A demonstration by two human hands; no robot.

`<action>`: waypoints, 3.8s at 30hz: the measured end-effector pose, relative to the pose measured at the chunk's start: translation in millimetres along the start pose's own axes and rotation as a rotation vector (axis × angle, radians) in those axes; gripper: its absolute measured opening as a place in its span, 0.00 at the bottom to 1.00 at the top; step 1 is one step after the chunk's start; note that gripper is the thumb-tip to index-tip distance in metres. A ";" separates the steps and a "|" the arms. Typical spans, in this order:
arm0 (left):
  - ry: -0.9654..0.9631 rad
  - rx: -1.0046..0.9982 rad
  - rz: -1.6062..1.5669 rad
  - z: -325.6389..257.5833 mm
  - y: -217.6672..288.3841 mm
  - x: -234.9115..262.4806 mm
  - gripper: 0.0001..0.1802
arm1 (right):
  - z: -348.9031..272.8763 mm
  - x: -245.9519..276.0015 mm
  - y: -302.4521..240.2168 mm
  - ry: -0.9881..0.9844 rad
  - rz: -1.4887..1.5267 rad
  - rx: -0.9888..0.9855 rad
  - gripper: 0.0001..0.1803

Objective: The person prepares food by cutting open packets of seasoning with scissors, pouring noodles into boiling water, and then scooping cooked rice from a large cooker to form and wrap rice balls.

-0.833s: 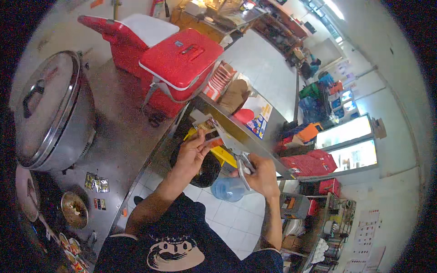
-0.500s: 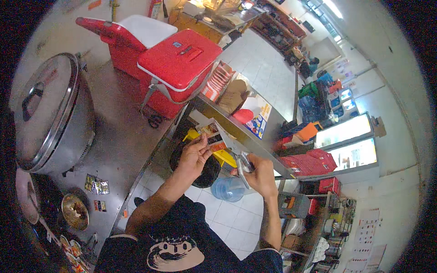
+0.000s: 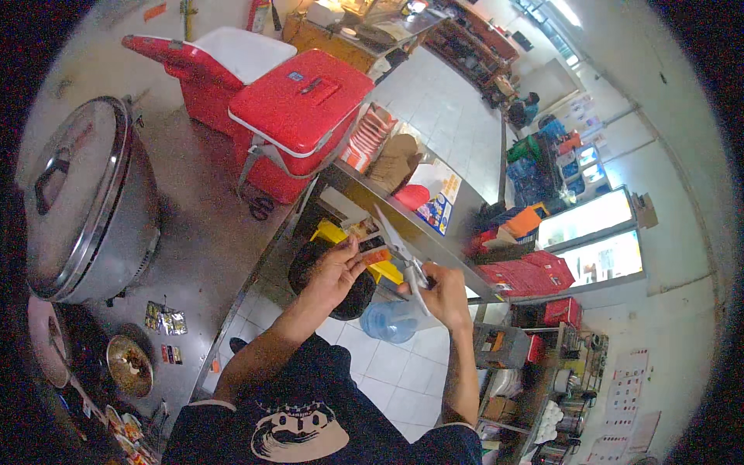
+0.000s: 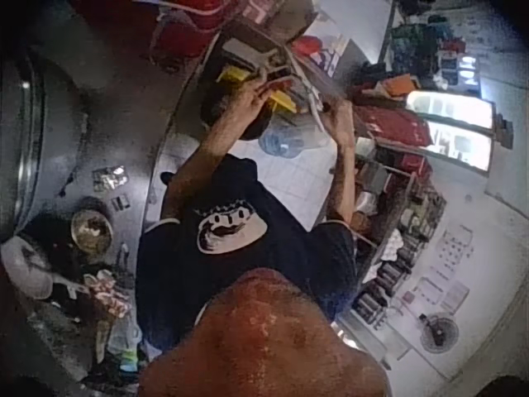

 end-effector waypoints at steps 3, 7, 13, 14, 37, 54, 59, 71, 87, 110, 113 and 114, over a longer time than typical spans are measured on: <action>0.026 0.034 0.027 -6.2 9.1 4.2 0.17 | 5.9 -13.9 16.7 -0.022 0.167 -0.081 0.23; -0.187 -0.047 0.031 -29.8 29.4 16.7 0.20 | 9.4 -46.4 35.8 0.036 -0.074 0.091 0.23; -0.151 -0.207 -0.198 -92.3 91.1 112.2 0.16 | -20.6 -144.8 118.8 -0.210 0.601 -0.185 0.15; -0.156 -0.647 0.276 -117.4 115.2 160.2 0.17 | -18.1 -169.1 111.6 -0.227 0.696 -0.168 0.16; 1.743 -0.500 2.054 -489.1 340.0 479.5 0.11 | -37.8 -262.2 -68.7 -0.582 0.467 0.102 0.15; 1.657 -0.740 1.810 -471.1 336.1 441.2 0.16 | -47.8 -315.7 -7.6 -0.561 0.588 0.044 0.19; 1.601 -0.783 1.888 -466.4 333.1 421.3 0.17 | -48.2 -314.1 -2.6 -0.528 0.556 0.040 0.18; 1.620 -1.036 1.806 -467.7 322.1 411.8 0.15 | -49.9 -312.5 -16.6 -0.589 0.470 0.024 0.16; 1.629 -1.012 1.672 -492.1 321.4 468.4 0.13 | -45.5 -307.4 -47.1 -0.585 0.493 0.189 0.16; 1.696 -1.041 1.510 -486.6 308.4 460.7 0.14 | -49.2 -318.2 -24.8 -0.641 0.571 -0.068 0.16; 1.668 -1.146 1.299 -485.4 306.5 451.0 0.14 | -50.6 -317.5 -20.7 -0.606 0.630 -0.025 0.14; 1.700 -1.156 1.383 -491.4 306.1 457.6 0.14 | -49.2 -310.0 -34.4 -0.613 0.632 -0.021 0.14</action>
Point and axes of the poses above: each hand's wrist, its own z-axis towards the middle knuckle, its own x-axis out of the back of the hand, y = z × x, the point moved 3 cm from there along z, towards the middle knuckle, and after that the axes turned 11 degrees about y, right-handed, at the moved point
